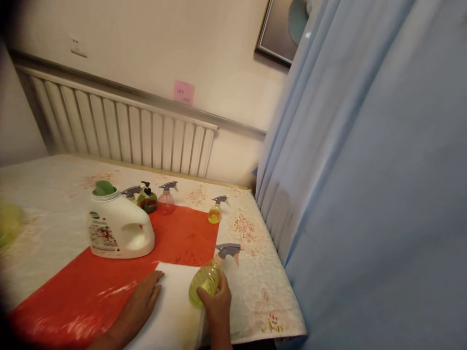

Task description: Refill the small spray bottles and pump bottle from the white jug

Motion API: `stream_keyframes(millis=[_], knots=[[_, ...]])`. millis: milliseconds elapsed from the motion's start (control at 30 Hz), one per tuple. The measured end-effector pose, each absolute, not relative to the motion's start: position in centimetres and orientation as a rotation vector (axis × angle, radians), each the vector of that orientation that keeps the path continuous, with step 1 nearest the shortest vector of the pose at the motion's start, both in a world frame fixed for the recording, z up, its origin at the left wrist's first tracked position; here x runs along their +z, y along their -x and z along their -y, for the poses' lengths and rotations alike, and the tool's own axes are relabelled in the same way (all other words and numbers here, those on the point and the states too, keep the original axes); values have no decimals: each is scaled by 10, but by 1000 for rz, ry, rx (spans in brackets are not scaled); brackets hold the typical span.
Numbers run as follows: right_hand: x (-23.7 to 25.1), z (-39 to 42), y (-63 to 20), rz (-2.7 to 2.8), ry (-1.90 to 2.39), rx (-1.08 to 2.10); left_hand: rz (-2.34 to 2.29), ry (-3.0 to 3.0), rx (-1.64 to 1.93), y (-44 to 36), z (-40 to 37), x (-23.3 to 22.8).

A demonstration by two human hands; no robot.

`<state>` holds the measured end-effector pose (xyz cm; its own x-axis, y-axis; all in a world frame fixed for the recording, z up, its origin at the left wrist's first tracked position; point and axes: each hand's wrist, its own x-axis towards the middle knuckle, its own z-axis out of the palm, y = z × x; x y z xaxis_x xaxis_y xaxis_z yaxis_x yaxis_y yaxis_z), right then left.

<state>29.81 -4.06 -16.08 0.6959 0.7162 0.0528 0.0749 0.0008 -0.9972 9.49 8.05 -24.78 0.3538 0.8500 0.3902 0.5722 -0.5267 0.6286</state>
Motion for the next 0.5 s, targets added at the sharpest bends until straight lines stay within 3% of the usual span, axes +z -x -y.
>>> stream_keyframes(millis=[500], knots=[[-179, -49, -343, 698, 1594, 328, -1295, -2692, 815, -102, -104, -302]])
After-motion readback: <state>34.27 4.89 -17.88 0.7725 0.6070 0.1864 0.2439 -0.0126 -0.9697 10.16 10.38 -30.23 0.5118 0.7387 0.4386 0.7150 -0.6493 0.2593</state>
